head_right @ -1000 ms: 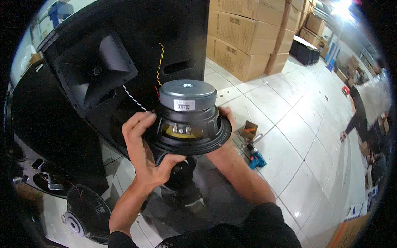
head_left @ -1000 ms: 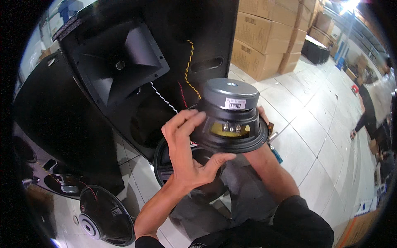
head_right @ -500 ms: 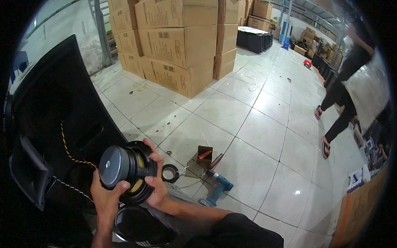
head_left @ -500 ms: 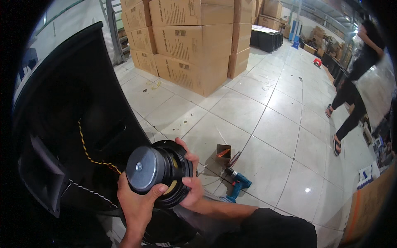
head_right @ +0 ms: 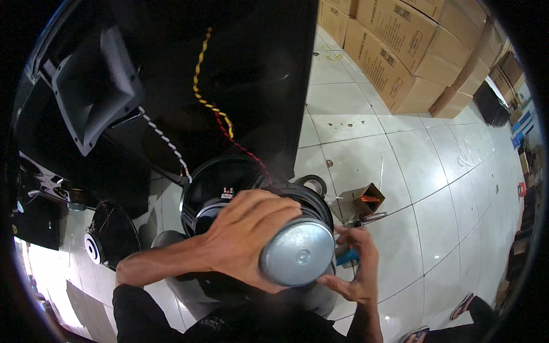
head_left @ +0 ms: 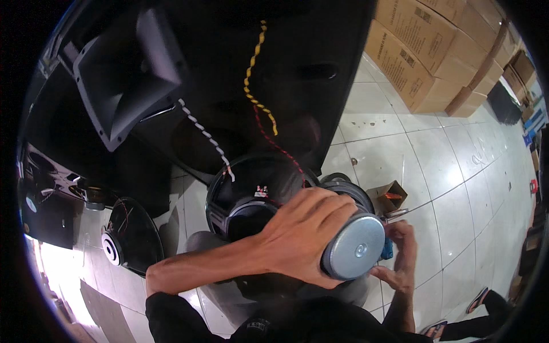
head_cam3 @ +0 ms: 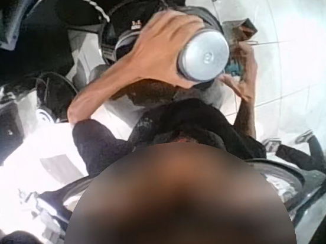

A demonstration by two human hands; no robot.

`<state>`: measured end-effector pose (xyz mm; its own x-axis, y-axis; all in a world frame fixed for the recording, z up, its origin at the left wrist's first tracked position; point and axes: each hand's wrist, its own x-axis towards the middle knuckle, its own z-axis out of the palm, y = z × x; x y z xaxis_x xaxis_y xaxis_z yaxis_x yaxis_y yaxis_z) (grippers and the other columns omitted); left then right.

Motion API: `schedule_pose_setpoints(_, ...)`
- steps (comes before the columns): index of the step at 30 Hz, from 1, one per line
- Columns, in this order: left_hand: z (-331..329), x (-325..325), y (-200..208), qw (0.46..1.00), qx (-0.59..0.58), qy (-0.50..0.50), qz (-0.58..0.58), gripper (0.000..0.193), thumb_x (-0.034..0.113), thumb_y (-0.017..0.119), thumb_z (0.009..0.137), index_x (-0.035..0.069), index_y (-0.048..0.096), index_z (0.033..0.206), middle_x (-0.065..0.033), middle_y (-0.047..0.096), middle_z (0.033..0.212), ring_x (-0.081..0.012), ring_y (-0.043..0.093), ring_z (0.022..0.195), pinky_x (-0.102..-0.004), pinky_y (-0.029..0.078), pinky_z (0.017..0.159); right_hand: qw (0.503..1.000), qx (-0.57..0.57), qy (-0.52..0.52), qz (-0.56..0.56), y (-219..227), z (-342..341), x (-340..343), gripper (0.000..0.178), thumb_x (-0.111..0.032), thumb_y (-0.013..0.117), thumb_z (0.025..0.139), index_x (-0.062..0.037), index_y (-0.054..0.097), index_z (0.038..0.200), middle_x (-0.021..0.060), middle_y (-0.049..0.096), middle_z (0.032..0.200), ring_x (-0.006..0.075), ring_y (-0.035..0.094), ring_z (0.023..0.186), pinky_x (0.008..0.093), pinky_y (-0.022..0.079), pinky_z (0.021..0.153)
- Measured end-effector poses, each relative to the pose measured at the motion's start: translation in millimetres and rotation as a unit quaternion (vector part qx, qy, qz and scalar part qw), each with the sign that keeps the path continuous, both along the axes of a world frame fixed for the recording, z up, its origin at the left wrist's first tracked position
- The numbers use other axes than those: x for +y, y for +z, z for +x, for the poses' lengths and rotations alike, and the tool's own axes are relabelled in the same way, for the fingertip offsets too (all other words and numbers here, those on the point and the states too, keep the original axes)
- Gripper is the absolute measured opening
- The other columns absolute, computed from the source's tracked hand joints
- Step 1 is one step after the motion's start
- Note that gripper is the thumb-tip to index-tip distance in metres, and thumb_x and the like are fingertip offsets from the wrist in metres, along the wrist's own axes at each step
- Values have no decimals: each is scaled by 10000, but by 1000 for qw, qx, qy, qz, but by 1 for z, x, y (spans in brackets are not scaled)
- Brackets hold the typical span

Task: The person connects wires to a speaker terminal, secures the connections with electrical tape, and installs the speaker into a cabinet. They repeat the process for a second speaker, twisting wires and taping them before placing the speaker into the enclosure.

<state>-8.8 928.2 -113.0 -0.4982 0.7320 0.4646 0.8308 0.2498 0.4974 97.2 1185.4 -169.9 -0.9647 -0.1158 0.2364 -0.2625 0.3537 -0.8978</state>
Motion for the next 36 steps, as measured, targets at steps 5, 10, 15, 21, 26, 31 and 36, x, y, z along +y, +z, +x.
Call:
schedule_pose_setpoints(5,-7,-23,-12,997,9,-76,-1,936,434,845,568,-59,491,1281,-208,522,1276,-368,494,1202,-469,384,1041,995,68,22,66,13,-3,-29,1095,-406,994,488,-45,411,1342,260,366,1493,441,360,1408,519,345,1137)
schedule_pose_setpoints(10,-21,-46,-13,992,43,-111,-31,905,429,861,562,-14,544,1284,-183,558,1247,-350,533,1200,-468,404,1056,950,173,33,259,24,-25,-96,833,-384,967,526,-38,499,1122,304,327,1521,480,403,1345,554,378,1076)
schedule_pose_setpoints(15,-26,-70,-8,993,69,-65,-66,911,535,848,621,15,555,1310,-180,553,1303,-346,525,1235,-468,393,1076,937,187,9,294,23,-38,-119,879,-383,943,551,-56,471,1216,283,390,1485,449,494,1197,538,430,948)
schedule_pose_setpoints(21,-59,-84,-14,973,-102,141,151,602,464,796,821,4,663,1186,-151,688,1102,-277,678,1008,-369,523,896,918,250,-48,306,14,-47,-115,1077,-280,934,515,-105,342,1397,268,504,1324,433,518,1133,545,442,900)
schedule_pose_setpoints(26,-117,-47,-45,874,-204,373,237,421,292,753,905,-79,664,1086,-127,703,932,-154,672,836,-278,540,765,913,254,-95,306,30,-55,-111,975,-240,909,513,-99,429,1350,241,498,1295,421,517,1152,519,466,914)
schedule_pose_setpoints(31,-128,-41,-54,841,-360,281,290,235,160,693,947,-52,673,1046,-89,694,912,-124,657,805,-262,541,737,939,157,-71,298,34,-36,-102,826,-301,921,545,-125,553,1263,227,469,1299,415,486,1130,522,422,883)
schedule_pose_setpoints(36,-78,-57,-48,814,-468,160,304,213,167,649,983,-16,634,1092,-79,680,933,-149,672,879,-301,554,819,936,113,-69,326,17,-14,-104,777,-306,913,579,-147,576,1260,234,436,1322,430,469,1121,525,424,871)
